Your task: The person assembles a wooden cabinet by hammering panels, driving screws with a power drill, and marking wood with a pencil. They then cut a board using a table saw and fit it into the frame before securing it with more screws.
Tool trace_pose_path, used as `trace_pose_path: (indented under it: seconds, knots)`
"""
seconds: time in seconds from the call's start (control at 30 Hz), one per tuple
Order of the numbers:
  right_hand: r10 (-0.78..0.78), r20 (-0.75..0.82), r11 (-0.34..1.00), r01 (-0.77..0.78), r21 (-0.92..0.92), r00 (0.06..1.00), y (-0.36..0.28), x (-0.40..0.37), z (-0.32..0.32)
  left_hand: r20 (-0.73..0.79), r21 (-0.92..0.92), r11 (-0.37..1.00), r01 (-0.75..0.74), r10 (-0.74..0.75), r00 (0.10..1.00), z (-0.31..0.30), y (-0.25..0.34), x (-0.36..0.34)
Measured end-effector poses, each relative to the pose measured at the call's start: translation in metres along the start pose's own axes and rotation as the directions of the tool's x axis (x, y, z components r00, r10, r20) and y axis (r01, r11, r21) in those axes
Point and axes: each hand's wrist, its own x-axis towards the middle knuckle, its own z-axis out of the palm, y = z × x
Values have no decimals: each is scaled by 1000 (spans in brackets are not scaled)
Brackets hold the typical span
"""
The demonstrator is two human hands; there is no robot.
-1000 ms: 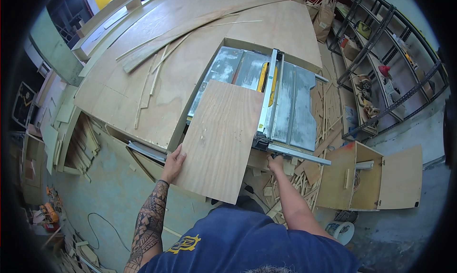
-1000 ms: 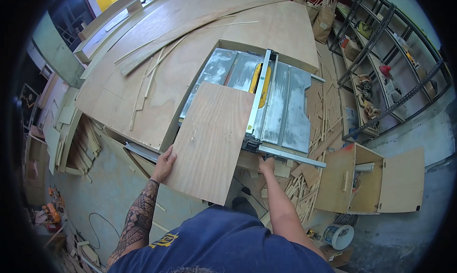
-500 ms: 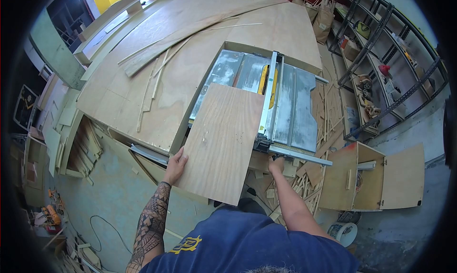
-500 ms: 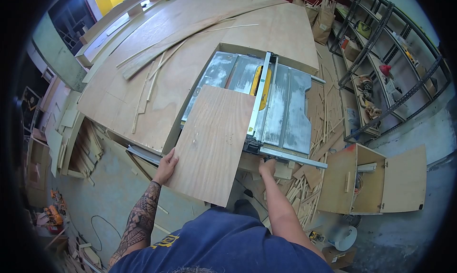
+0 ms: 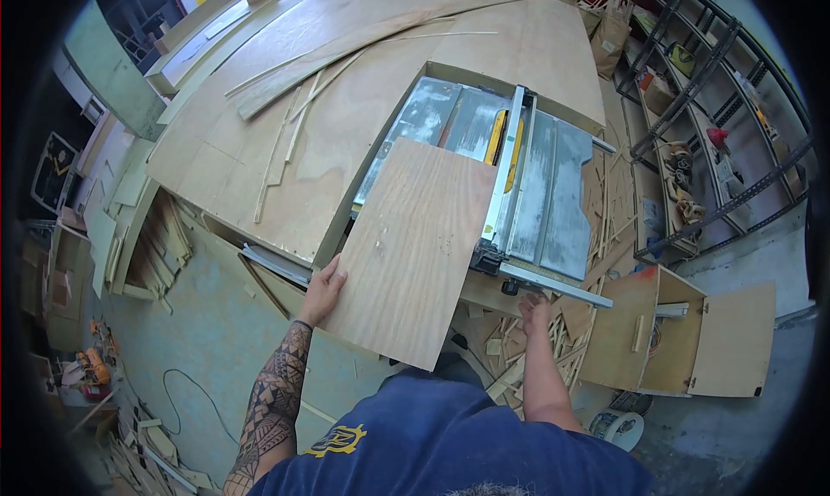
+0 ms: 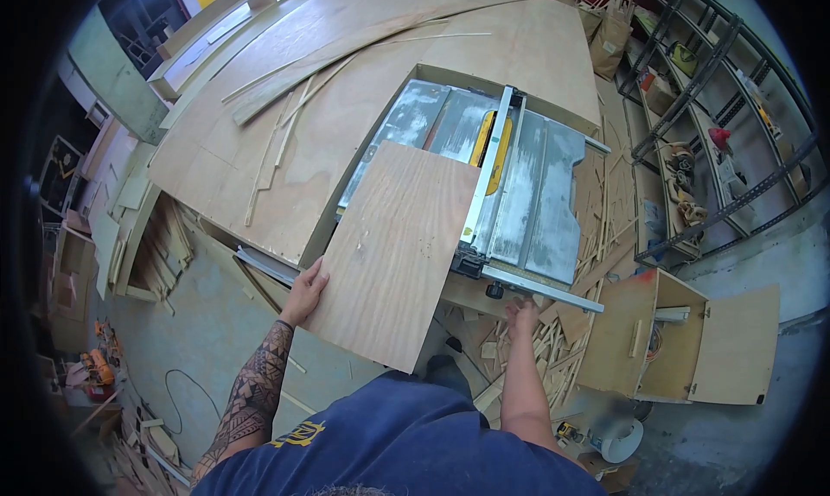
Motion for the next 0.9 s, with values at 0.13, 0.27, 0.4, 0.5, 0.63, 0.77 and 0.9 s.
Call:
trace_pose_path:
  seconds: [0.13, 0.27, 0.4, 0.5, 0.63, 0.77, 0.9]
  knots:
    - [-116, -200, 967, 157, 200, 973, -23, 28, -3, -48, -190, 982, 9, -18, 999, -1, -7, -5]
    - [-3, -368, 965, 99, 242, 930, -42, 31, 13, -199, -311, 950, 19, -85, 976, -14, -14, -26]
    - [44, -366, 983, 25, 182, 930, -43, 58, 9, -347, -338, 940, 39, -163, 923, -45, -4, -53]
    - [29, -338, 972, 53, 231, 941, -30, 90, 9, -421, -323, 945, 55, -195, 886, -60, -3, -76]
    - [-55, -297, 932, 156, 328, 953, 4, 113, 11, -491, -307, 948, 82, -232, 840, -71, -5, -108]
    - [-223, -506, 960, 279, 37, 833, 110, 67, 43, -457, -310, 938, 155, -290, 841, -67, -12, -125]
    - [487, 169, 853, -509, 119, 857, 204, -21, 190, -457, -289, 950, 119, -247, 854, -60, -27, -125]
